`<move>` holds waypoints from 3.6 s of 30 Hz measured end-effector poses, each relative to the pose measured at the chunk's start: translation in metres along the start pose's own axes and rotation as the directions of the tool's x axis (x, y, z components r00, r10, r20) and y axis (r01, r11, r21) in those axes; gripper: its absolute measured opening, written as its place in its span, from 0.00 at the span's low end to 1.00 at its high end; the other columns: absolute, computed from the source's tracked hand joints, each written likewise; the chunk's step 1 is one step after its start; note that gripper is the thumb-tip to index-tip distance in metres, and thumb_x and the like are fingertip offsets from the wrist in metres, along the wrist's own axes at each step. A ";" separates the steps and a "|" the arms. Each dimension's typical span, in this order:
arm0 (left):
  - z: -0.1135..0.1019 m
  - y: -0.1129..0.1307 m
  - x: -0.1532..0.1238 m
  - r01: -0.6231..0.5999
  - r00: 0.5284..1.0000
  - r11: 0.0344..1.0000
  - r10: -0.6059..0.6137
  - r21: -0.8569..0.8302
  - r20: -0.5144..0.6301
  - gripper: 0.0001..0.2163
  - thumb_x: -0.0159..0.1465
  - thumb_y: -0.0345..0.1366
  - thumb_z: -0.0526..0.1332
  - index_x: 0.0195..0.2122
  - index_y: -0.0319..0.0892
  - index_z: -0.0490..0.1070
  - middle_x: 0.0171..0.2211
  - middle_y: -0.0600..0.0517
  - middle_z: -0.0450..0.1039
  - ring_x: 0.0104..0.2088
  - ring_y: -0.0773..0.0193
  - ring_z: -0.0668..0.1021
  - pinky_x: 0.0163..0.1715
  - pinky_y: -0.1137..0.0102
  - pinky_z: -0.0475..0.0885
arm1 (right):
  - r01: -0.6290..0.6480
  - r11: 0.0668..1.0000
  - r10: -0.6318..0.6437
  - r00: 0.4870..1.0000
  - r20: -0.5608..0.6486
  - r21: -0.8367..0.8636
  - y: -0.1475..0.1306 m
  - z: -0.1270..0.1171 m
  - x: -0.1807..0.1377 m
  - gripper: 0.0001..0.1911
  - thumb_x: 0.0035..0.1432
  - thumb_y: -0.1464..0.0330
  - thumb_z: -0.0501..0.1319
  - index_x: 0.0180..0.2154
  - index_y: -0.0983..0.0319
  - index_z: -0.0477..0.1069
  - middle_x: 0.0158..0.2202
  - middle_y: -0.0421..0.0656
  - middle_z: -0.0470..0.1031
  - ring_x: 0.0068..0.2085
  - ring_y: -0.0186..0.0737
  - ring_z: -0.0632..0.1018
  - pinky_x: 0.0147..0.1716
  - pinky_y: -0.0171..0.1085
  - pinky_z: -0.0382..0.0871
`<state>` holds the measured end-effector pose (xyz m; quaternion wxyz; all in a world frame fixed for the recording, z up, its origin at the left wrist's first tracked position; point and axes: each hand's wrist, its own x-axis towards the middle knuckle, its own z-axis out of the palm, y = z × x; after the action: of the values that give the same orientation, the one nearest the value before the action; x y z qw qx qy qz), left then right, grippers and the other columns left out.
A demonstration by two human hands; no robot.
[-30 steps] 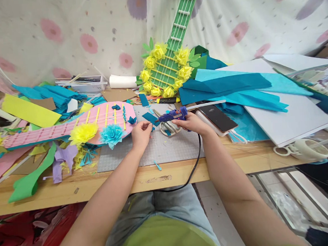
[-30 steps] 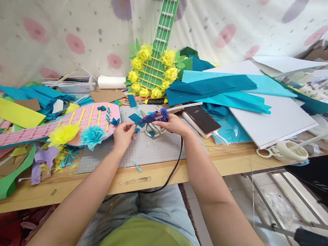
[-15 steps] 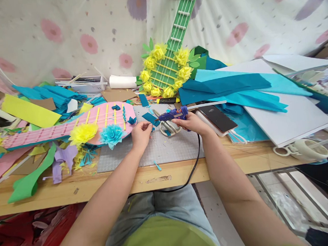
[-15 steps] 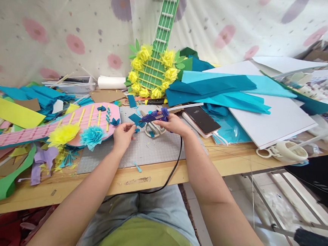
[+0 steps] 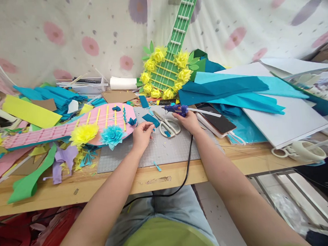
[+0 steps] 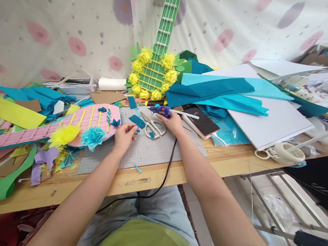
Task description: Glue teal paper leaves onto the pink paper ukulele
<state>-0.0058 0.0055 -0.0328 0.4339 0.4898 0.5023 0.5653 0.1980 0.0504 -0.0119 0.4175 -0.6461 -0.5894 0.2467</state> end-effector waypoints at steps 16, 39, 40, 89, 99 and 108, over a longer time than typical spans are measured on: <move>-0.038 0.093 -0.015 -0.185 0.974 0.956 0.209 0.227 -0.088 0.02 0.52 0.31 0.63 0.28 0.40 0.72 0.23 0.55 0.71 0.25 0.71 0.72 0.28 0.75 0.68 | 0.123 0.895 -0.142 0.990 -0.012 -0.429 -0.011 -0.018 -0.011 0.26 0.45 0.49 0.64 0.37 0.64 0.70 0.41 0.53 0.74 0.44 0.51 0.73 0.42 0.43 0.65; -0.089 0.127 0.013 0.036 0.982 0.371 -0.186 0.928 0.036 0.04 0.49 0.35 0.61 0.26 0.44 0.68 0.28 0.53 0.76 0.33 0.59 0.77 0.29 0.70 0.66 | 0.237 0.962 -0.268 0.914 0.304 0.134 -0.079 0.056 -0.048 0.07 0.50 0.64 0.60 0.27 0.60 0.63 0.25 0.37 0.68 0.27 0.32 0.68 0.29 0.34 0.60; -0.087 0.128 0.015 0.031 0.979 0.361 -0.199 0.932 0.045 0.03 0.49 0.34 0.61 0.25 0.44 0.68 0.28 0.53 0.76 0.33 0.59 0.77 0.29 0.70 0.66 | 0.230 0.963 -0.262 0.921 0.287 0.139 -0.077 0.056 -0.048 0.08 0.50 0.64 0.60 0.26 0.60 0.63 0.24 0.36 0.68 0.27 0.32 0.68 0.29 0.34 0.60; -0.068 0.110 0.039 0.108 0.938 0.204 -0.345 0.973 -0.032 0.06 0.49 0.37 0.61 0.21 0.42 0.73 0.24 0.47 0.75 0.30 0.57 0.75 0.28 0.67 0.66 | 0.248 0.965 -0.261 0.944 0.200 0.087 -0.069 0.036 -0.050 0.07 0.51 0.65 0.59 0.26 0.60 0.63 0.24 0.37 0.70 0.27 0.34 0.69 0.28 0.34 0.59; -0.071 0.110 0.040 0.109 0.935 0.206 -0.353 0.972 -0.030 0.08 0.48 0.40 0.61 0.21 0.41 0.72 0.22 0.48 0.73 0.30 0.57 0.75 0.27 0.68 0.65 | 0.241 0.967 -0.253 0.945 0.208 0.079 -0.065 0.040 -0.050 0.07 0.52 0.64 0.60 0.27 0.60 0.63 0.24 0.37 0.70 0.28 0.34 0.70 0.28 0.34 0.58; -0.067 0.123 0.031 0.124 0.952 0.299 -0.306 0.946 -0.029 0.08 0.46 0.41 0.61 0.23 0.42 0.72 0.23 0.48 0.74 0.32 0.55 0.76 0.29 0.68 0.67 | 0.535 0.845 -0.487 0.778 0.397 -0.012 -0.072 0.041 -0.062 0.11 0.57 0.65 0.56 0.41 0.58 0.73 0.37 0.41 0.74 0.34 0.34 0.72 0.35 0.34 0.62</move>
<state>-0.0763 0.0122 0.0916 0.1807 0.6202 0.7604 0.0669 0.1129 -0.0029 0.0153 0.3057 -0.4263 -0.8258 0.2070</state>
